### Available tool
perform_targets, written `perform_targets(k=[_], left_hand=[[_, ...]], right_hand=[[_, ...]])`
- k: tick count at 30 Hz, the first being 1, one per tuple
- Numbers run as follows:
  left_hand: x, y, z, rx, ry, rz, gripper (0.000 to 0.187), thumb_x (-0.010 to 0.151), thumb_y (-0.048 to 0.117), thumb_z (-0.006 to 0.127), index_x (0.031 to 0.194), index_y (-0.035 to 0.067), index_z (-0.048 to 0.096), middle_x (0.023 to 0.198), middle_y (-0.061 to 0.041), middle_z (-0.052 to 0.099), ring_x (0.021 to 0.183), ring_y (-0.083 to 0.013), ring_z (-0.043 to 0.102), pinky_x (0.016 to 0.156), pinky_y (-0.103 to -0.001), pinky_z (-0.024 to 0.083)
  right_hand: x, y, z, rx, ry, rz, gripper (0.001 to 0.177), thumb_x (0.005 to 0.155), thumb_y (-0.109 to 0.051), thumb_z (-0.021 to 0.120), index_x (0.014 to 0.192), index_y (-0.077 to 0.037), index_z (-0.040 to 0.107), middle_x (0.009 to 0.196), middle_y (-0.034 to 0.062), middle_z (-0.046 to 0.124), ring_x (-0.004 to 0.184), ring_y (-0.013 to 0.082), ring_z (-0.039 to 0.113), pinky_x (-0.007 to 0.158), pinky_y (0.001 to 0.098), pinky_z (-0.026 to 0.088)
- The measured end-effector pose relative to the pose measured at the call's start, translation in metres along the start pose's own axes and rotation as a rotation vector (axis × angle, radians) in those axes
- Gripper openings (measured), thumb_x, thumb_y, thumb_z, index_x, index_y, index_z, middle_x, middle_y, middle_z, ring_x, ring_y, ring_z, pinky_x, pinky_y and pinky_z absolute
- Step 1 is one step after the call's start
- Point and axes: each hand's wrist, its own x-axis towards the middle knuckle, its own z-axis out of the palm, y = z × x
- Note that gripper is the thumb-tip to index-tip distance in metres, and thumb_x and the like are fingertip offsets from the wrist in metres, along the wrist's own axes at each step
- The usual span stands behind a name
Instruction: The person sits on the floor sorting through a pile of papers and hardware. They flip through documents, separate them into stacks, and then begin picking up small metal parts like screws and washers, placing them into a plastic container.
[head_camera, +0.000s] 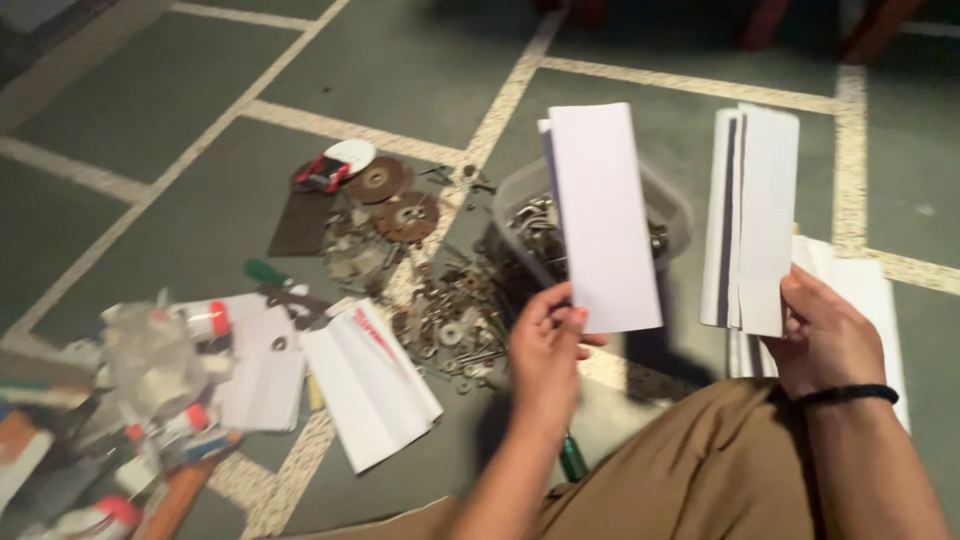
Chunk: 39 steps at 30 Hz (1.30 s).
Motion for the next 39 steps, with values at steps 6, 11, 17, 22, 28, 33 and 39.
perform_targets(k=[6, 11, 17, 22, 28, 33, 39], left_hand=[[0.002, -0.048, 0.096, -0.058, -0.094, -0.215, 0.028, 0.099, 0.01, 0.062, 0.126, 0.002, 0.061, 0.095, -0.004, 0.073, 0.07, -0.0119, 0.072, 0.057, -0.021, 0.047], [0.008, -0.074, 0.14, 0.134, -0.164, -0.297, 0.024, 0.099, 0.007, 0.059, 0.122, 0.002, 0.061, 0.095, -0.007, 0.074, 0.069, -0.0142, 0.073, 0.056, -0.024, 0.05], [0.02, -0.101, 0.16, 0.309, -0.223, -0.435, 0.02, 0.097, 0.001, 0.059, 0.117, 0.0, 0.058, 0.088, -0.009, 0.073, 0.073, -0.0209, 0.077, 0.056, -0.03, 0.056], [0.031, -0.115, 0.168, 0.44, -0.382, -0.416, 0.022, 0.093, -0.002, 0.062, 0.115, -0.003, 0.057, 0.086, -0.014, 0.073, 0.073, -0.0252, 0.077, 0.058, -0.032, 0.057], [0.022, -0.116, 0.169, 0.321, -0.329, -0.363, 0.025, 0.092, -0.008, 0.054, 0.116, -0.002, 0.057, 0.093, -0.015, 0.072, 0.073, -0.0229, 0.076, 0.063, -0.031, 0.06], [0.022, -0.117, 0.174, 0.577, -0.387, -0.331, 0.038, 0.086, -0.006, 0.057, 0.122, 0.0, 0.059, 0.103, -0.026, 0.072, 0.089, -0.0348, 0.073, 0.078, -0.04, 0.058], [0.031, -0.107, 0.173, 0.954, -0.46, -0.308, 0.046, 0.081, 0.002, 0.062, 0.127, 0.0, 0.06, 0.119, -0.028, 0.067, 0.117, -0.0429, 0.063, 0.101, -0.045, 0.05]], right_hand=[[0.02, -0.002, -0.085, -0.249, 0.441, 0.093, 0.036, 0.098, -0.009, 0.061, 0.133, 0.0, 0.065, 0.092, -0.0046, 0.065, 0.067, 0.0049, 0.051, 0.064, 0.0225, 0.046], [0.034, 0.025, -0.141, -0.468, 0.541, 0.199, 0.03, 0.096, -0.015, 0.07, 0.125, -0.01, 0.074, 0.09, -0.0044, 0.062, 0.07, 0.0068, 0.051, 0.061, 0.0251, 0.042], [0.031, 0.042, -0.165, -0.541, 0.63, 0.081, 0.026, 0.098, -0.015, 0.067, 0.122, -0.007, 0.073, 0.098, -0.0013, 0.069, 0.073, 0.0071, 0.053, 0.059, 0.023, 0.041], [0.026, 0.035, -0.165, -0.373, 0.584, 0.01, 0.024, 0.1, -0.013, 0.066, 0.122, -0.004, 0.069, 0.109, 0.0003, 0.073, 0.078, 0.005, 0.057, 0.061, 0.0214, 0.044], [0.028, 0.042, -0.174, -0.447, 0.495, 0.042, 0.04, 0.084, 0.007, 0.067, 0.123, -0.002, 0.066, 0.12, 0.006, 0.07, 0.092, 0.0126, 0.067, 0.073, 0.0252, 0.053], [0.016, 0.055, -0.168, -0.323, 0.629, 0.01, 0.032, 0.09, 0.005, 0.064, 0.122, -0.001, 0.066, 0.116, 0.0109, 0.069, 0.094, 0.019, 0.066, 0.077, 0.0293, 0.054], [-0.006, 0.022, -0.133, -0.5, 0.624, -0.205, 0.023, 0.097, -0.002, 0.061, 0.119, -0.004, 0.067, 0.117, 0.004, 0.07, 0.104, 0.0137, 0.067, 0.085, 0.0277, 0.055]])
